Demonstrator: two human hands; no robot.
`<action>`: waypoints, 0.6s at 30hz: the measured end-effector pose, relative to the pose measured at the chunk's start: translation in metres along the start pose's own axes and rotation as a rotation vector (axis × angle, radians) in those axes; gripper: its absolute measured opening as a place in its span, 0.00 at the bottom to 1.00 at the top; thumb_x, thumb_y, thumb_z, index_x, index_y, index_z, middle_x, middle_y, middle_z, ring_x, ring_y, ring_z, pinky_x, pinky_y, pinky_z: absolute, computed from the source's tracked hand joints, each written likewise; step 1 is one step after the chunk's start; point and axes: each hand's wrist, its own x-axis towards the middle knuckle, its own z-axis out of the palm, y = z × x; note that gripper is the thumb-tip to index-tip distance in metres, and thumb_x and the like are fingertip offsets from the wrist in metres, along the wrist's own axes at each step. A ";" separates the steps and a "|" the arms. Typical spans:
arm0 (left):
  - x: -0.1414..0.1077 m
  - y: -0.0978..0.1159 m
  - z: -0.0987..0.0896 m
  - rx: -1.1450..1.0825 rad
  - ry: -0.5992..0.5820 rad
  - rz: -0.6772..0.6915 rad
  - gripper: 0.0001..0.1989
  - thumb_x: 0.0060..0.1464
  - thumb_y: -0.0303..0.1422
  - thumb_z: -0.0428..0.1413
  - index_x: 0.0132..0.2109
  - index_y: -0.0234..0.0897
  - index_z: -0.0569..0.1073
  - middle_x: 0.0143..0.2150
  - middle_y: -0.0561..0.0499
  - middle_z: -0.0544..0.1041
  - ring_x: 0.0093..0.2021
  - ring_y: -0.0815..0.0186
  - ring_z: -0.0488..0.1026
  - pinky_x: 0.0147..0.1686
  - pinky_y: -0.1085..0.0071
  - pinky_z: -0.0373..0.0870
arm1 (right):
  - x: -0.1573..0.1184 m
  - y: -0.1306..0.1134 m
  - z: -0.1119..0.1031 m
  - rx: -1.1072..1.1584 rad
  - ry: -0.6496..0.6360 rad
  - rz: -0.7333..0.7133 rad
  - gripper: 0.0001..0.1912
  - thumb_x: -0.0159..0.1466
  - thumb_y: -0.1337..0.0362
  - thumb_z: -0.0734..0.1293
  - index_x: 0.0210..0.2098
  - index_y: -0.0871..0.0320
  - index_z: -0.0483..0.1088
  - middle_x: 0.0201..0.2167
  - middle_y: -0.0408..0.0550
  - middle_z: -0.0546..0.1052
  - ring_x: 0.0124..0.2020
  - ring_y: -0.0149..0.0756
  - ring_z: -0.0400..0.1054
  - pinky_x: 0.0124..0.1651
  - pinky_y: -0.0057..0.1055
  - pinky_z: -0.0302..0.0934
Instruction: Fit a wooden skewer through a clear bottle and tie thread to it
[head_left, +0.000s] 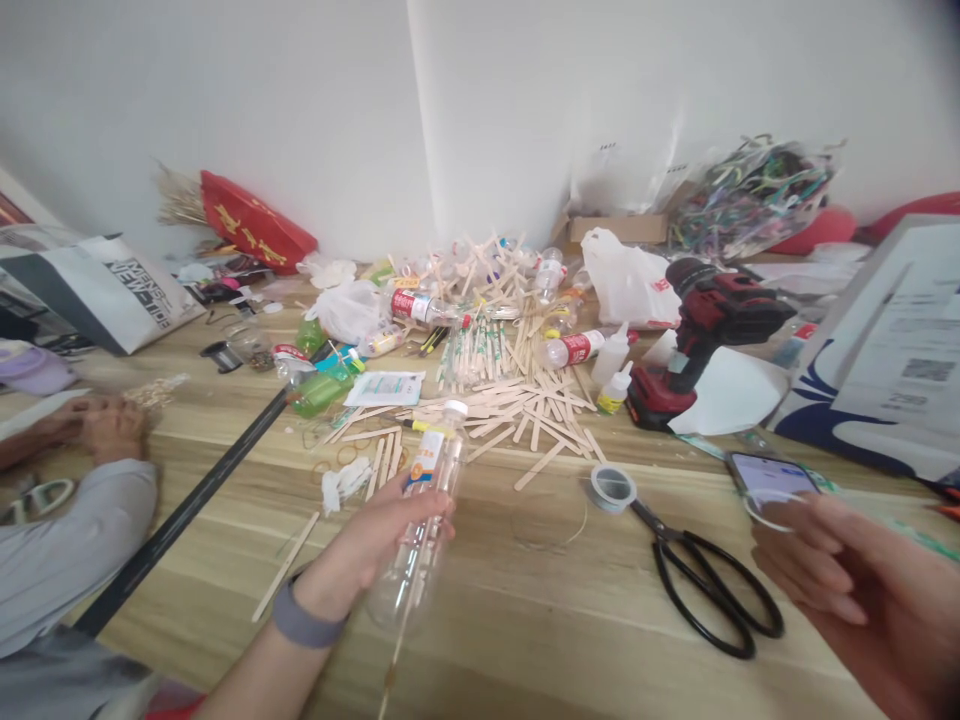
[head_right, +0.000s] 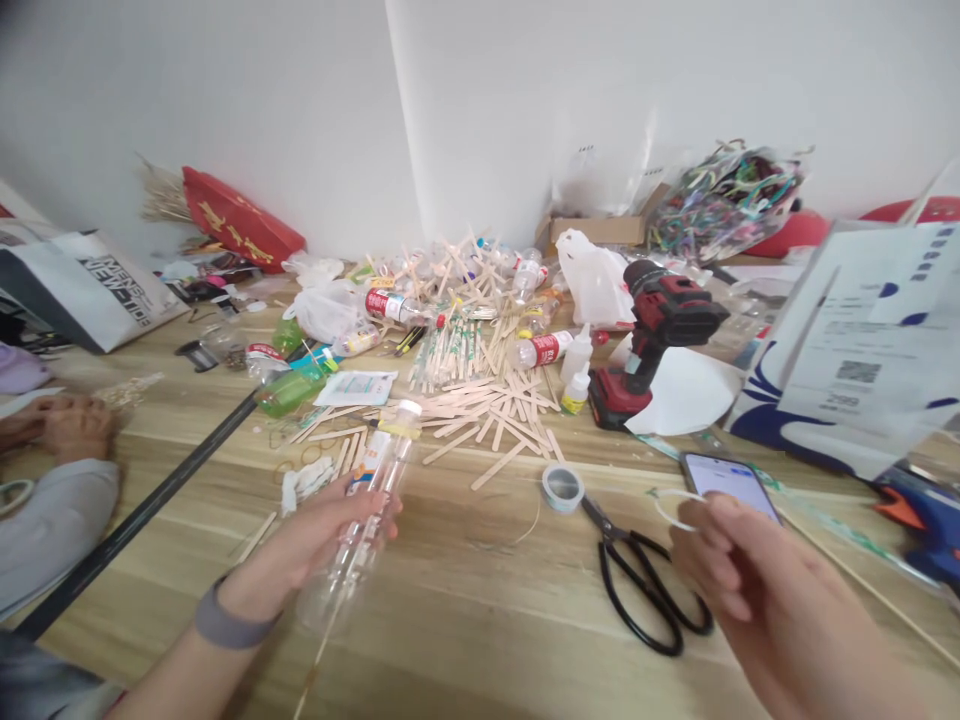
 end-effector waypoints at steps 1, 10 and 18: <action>-0.001 0.000 0.001 0.006 -0.003 0.003 0.26 0.31 0.41 0.70 0.36 0.35 0.69 0.28 0.53 0.76 0.26 0.67 0.74 0.25 0.73 0.66 | 0.000 0.000 0.003 0.012 -0.003 -0.004 0.24 0.59 0.47 0.68 0.16 0.53 0.60 0.14 0.39 0.53 0.15 0.29 0.44 0.18 0.34 0.44; -0.006 0.002 0.025 0.030 -0.117 0.010 0.26 0.31 0.41 0.70 0.36 0.36 0.69 0.28 0.54 0.75 0.26 0.68 0.72 0.27 0.72 0.66 | -0.011 0.016 0.083 -0.220 -0.328 -0.038 0.28 0.59 0.40 0.65 0.18 0.56 0.59 0.13 0.36 0.57 0.17 0.26 0.46 0.21 0.29 0.41; -0.008 0.001 0.035 0.064 -0.210 0.023 0.24 0.32 0.38 0.70 0.36 0.34 0.70 0.26 0.57 0.71 0.25 0.73 0.67 0.25 0.76 0.63 | 0.000 0.017 0.120 -0.270 -0.486 0.017 0.26 0.58 0.41 0.66 0.20 0.56 0.60 0.16 0.35 0.59 0.18 0.25 0.50 0.23 0.27 0.44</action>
